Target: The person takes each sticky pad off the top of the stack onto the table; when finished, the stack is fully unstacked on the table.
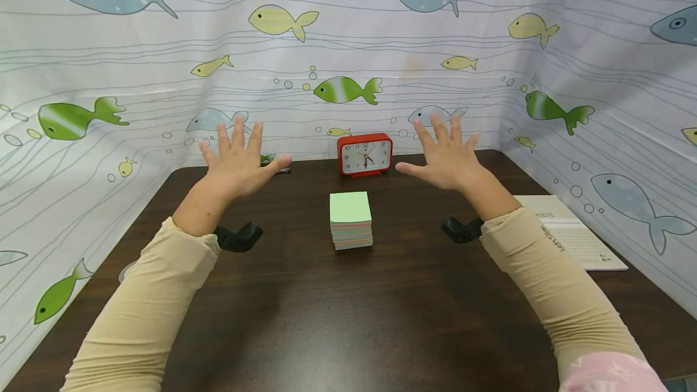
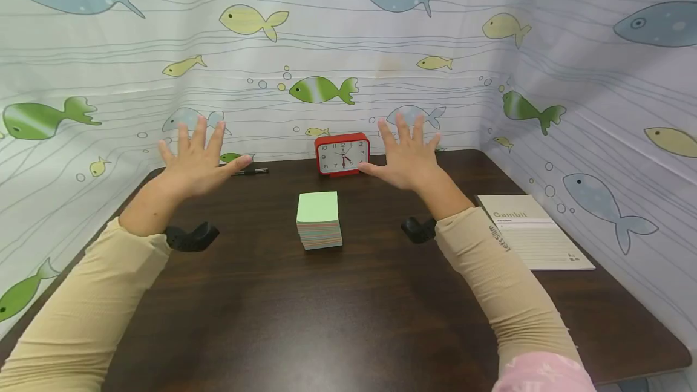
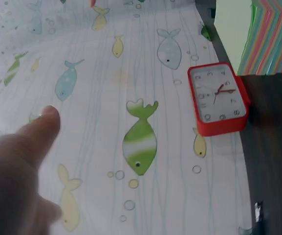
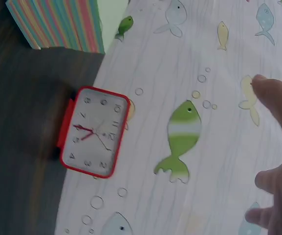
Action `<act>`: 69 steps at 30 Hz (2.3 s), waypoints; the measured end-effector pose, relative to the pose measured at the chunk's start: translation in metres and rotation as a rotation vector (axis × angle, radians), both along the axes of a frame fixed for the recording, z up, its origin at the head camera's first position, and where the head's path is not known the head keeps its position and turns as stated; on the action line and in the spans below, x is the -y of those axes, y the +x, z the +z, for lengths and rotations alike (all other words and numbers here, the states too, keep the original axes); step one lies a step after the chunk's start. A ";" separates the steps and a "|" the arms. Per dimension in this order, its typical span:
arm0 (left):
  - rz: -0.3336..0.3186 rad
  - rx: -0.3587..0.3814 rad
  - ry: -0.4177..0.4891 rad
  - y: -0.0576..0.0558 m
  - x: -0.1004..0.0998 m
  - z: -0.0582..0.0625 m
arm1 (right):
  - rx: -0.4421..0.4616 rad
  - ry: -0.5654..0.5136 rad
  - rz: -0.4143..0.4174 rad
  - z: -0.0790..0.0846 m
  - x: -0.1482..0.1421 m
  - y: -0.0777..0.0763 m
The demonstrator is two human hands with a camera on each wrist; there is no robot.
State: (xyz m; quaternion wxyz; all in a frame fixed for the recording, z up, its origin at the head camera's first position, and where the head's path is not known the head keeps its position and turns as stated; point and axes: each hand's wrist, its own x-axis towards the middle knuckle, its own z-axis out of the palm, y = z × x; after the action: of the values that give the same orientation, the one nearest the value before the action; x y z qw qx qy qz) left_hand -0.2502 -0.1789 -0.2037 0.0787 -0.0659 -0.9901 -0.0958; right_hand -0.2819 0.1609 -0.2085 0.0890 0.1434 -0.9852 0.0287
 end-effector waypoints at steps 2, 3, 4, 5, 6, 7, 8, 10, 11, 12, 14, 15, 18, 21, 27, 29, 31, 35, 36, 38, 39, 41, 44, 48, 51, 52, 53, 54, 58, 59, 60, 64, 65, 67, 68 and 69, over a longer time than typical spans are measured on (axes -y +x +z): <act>-0.040 -0.028 0.026 0.000 -0.001 -0.004 | -0.010 -0.027 0.042 -0.004 0.002 -0.001; -0.067 -0.042 0.048 0.000 -0.002 -0.007 | -0.010 -0.048 0.069 -0.008 0.004 -0.001; -0.098 -0.051 0.076 0.000 -0.004 -0.011 | -0.007 -0.078 0.100 -0.012 0.005 -0.002; -0.130 -0.048 0.113 -0.001 -0.005 -0.016 | 0.001 -0.113 0.137 -0.017 0.007 -0.003; -0.161 -0.041 0.150 -0.001 -0.008 -0.022 | 0.013 -0.148 0.175 -0.022 0.008 -0.004; -0.191 -0.031 0.195 -0.001 -0.010 -0.028 | 0.033 -0.188 0.213 -0.027 0.011 -0.006; -0.220 -0.021 0.244 -0.002 -0.013 -0.035 | 0.055 -0.228 0.252 -0.033 0.013 -0.007; -0.267 0.029 0.351 -0.002 -0.020 -0.048 | 0.104 -0.292 0.326 -0.044 0.019 -0.009; -0.284 0.057 0.396 -0.002 -0.023 -0.055 | 0.129 -0.316 0.356 -0.049 0.022 -0.011; -0.300 0.088 0.434 -0.003 -0.027 -0.062 | 0.157 -0.334 0.379 -0.053 0.026 -0.012; -0.319 0.151 0.498 -0.006 -0.035 -0.075 | 0.206 -0.344 0.413 -0.061 0.033 -0.014; -0.320 0.187 0.522 -0.007 -0.038 -0.081 | 0.229 -0.339 0.420 -0.064 0.037 -0.015; -0.335 0.283 0.583 -0.014 -0.048 -0.099 | 0.285 -0.308 0.429 -0.071 0.047 -0.018; -0.363 0.346 0.633 -0.022 -0.054 -0.112 | 0.339 -0.277 0.439 -0.076 0.054 -0.021; -0.382 0.380 0.717 -0.037 -0.060 -0.130 | 0.413 -0.241 0.447 -0.086 0.060 -0.030; -0.386 0.372 0.734 -0.041 -0.062 -0.133 | 0.424 -0.233 0.457 -0.088 0.062 -0.032; -0.379 0.365 0.739 -0.043 -0.063 -0.136 | 0.425 -0.225 0.465 -0.090 0.063 -0.033; -0.369 0.357 0.750 -0.046 -0.065 -0.140 | 0.413 -0.203 0.448 -0.090 0.065 -0.034; -0.363 0.356 0.754 -0.046 -0.065 -0.140 | 0.406 -0.191 0.444 -0.089 0.065 -0.034; -0.364 0.363 0.759 -0.039 -0.067 -0.132 | 0.392 -0.168 0.437 -0.087 0.065 -0.034; -0.365 0.361 0.761 -0.039 -0.067 -0.131 | 0.382 -0.159 0.441 -0.086 0.065 -0.034; -0.362 0.357 0.763 -0.039 -0.067 -0.130 | 0.361 -0.143 0.449 -0.083 0.064 -0.034; -0.353 0.345 0.776 -0.042 -0.067 -0.134 | 0.333 -0.147 0.462 -0.080 0.058 -0.036; -0.340 0.336 0.767 -0.043 -0.068 -0.136 | 0.312 -0.188 0.461 -0.081 0.042 -0.038; -0.340 0.361 0.771 -0.034 -0.070 -0.125 | 0.312 -0.240 0.443 -0.083 0.026 -0.040; -0.340 0.369 0.772 -0.030 -0.070 -0.122 | 0.314 -0.255 0.433 -0.085 0.021 -0.040; -0.340 0.378 0.777 -0.027 -0.071 -0.118 | 0.318 -0.271 0.424 -0.086 0.015 -0.040; -0.338 0.385 0.780 -0.023 -0.072 -0.115 | 0.318 -0.280 0.413 -0.087 0.010 -0.040; -0.332 0.388 0.774 -0.021 -0.072 -0.112 | 0.309 -0.294 0.390 -0.090 -0.008 -0.039; -0.330 0.385 0.771 -0.024 -0.072 -0.115 | 0.306 -0.293 0.390 -0.091 -0.012 -0.038; -0.330 0.381 0.764 -0.027 -0.071 -0.119 | 0.301 -0.290 0.390 -0.091 -0.015 -0.038; -0.320 0.363 0.753 -0.041 -0.067 -0.135 | 0.310 -0.272 0.388 -0.099 -0.024 -0.037; -0.317 0.359 0.748 -0.043 -0.066 -0.138 | 0.316 -0.266 0.388 -0.102 -0.025 -0.038; -0.311 0.353 0.752 -0.045 -0.066 -0.140 | 0.334 -0.246 0.383 -0.110 -0.026 -0.039; -0.308 0.353 0.753 -0.046 -0.065 -0.141 | 0.341 -0.230 0.380 -0.114 -0.026 -0.040; -0.311 0.353 0.755 -0.046 -0.065 -0.141 | 0.349 -0.220 0.376 -0.117 -0.025 -0.040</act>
State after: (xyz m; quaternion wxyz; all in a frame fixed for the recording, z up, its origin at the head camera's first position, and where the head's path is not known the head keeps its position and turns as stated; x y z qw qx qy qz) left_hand -0.2962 -0.1134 -0.3448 -0.0886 -0.1631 -0.8624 -0.4711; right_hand -0.3224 0.1863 -0.3257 -0.0741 0.3060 -0.9327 0.1758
